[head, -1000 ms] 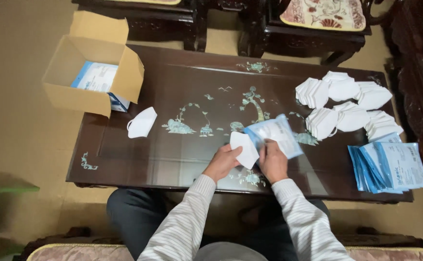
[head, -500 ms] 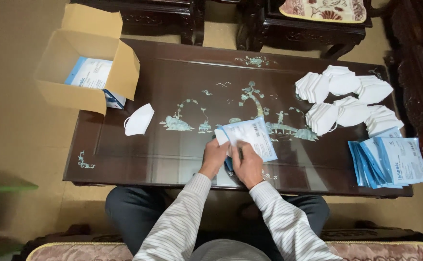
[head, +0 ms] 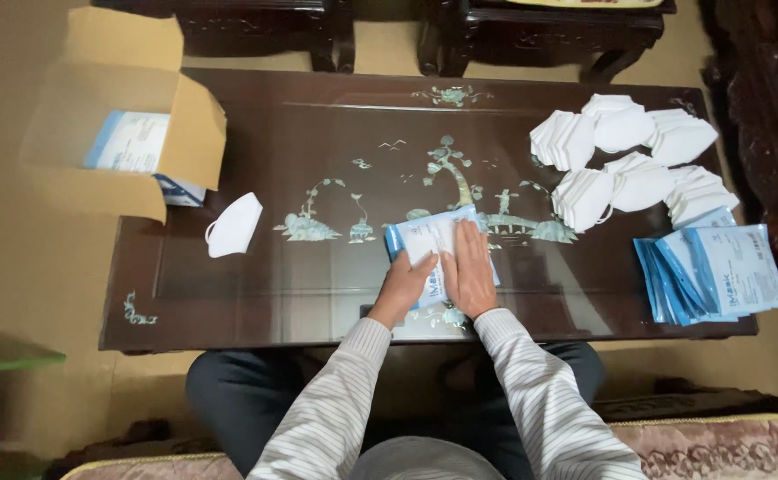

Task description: Sorting, inspecting, and stacking face masks into piles and a box on a table.

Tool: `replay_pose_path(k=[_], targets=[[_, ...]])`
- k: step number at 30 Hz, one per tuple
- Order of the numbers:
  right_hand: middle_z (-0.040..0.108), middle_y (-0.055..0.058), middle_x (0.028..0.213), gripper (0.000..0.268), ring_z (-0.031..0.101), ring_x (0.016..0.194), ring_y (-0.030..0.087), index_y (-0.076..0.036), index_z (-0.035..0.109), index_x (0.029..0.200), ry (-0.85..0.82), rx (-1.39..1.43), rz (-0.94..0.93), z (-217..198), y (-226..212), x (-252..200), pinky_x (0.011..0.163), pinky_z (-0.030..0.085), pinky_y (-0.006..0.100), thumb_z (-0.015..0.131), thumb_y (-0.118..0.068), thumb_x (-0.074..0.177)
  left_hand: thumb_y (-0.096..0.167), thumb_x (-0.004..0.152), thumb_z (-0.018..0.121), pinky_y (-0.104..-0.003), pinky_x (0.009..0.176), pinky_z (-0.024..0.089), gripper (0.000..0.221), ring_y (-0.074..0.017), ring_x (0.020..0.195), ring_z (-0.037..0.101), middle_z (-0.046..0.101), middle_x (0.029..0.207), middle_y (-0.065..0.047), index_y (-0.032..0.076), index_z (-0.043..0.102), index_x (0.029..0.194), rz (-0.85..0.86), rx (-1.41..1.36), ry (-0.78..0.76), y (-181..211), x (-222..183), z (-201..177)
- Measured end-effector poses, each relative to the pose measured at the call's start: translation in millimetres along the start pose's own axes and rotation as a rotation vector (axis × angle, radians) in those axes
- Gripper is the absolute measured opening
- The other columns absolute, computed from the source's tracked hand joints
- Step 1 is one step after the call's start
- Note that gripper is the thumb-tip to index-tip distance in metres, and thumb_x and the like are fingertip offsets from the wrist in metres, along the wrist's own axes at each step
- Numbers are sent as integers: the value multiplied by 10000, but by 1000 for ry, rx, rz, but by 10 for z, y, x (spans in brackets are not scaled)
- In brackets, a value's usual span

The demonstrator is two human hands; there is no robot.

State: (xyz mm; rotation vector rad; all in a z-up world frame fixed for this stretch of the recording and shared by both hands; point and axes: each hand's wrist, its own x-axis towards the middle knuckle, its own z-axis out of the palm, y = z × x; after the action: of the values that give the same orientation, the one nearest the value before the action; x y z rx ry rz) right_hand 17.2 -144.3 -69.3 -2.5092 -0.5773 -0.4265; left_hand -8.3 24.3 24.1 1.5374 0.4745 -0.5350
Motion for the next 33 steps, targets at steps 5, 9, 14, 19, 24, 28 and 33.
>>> replay_pose_path(k=[5,9,14,19,24,28,33], targets=[[353,266,1607,588,309,1508,419,27,348,1573,8,-18,-7,13,23,-8,1259,174,540,477,-286,1092,382,882,756,-475,899,553,554,-307,1133,637,694,1162,-192,3,657,1274,81,-93,176,-247,217,175],[350,272,1609,585,296,1517,429,17,368,1564,-3,-35,-37,24,28,-11,1265,172,548,481,-296,1083,272,857,817,-368,678,537,333,-198,821,644,693,824,-132,-6,713,1008,129,-155,334,-491,418,251],[338,265,1624,553,276,1528,424,-6,401,1558,-12,-31,-48,-12,-20,-8,1266,153,547,473,-285,1086,261,953,730,-385,779,541,362,-210,926,669,719,984,-166,-7,682,1192,56,-200,269,-350,278,249],[317,250,1643,541,256,1539,410,-27,411,1561,-20,-44,-64,-14,-12,-6,1268,139,545,473,-279,1087,311,1001,660,-433,916,547,472,-263,1118,660,692,1178,-193,8,610,1360,10,-201,175,-255,314,235],[319,211,1656,545,260,1544,381,-88,406,1579,-84,-120,-45,37,12,-21,1275,124,547,427,-347,1100,324,984,650,-444,921,544,462,-288,1098,675,706,1161,-184,5,643,1319,2,-171,192,-78,186,217],[376,245,1619,539,327,1511,410,-79,462,1553,-92,-194,-89,89,35,11,1252,190,580,459,-362,1093,394,896,724,-470,924,535,485,-311,1093,687,722,1110,-170,33,700,1220,71,-43,260,-525,621,164],[478,298,1542,630,432,1450,465,-45,543,1493,-37,-280,-125,74,17,7,1189,299,631,563,-464,1024,397,947,649,-503,904,533,387,-383,1060,699,753,1051,-173,61,710,1129,200,134,359,-654,540,-303]])
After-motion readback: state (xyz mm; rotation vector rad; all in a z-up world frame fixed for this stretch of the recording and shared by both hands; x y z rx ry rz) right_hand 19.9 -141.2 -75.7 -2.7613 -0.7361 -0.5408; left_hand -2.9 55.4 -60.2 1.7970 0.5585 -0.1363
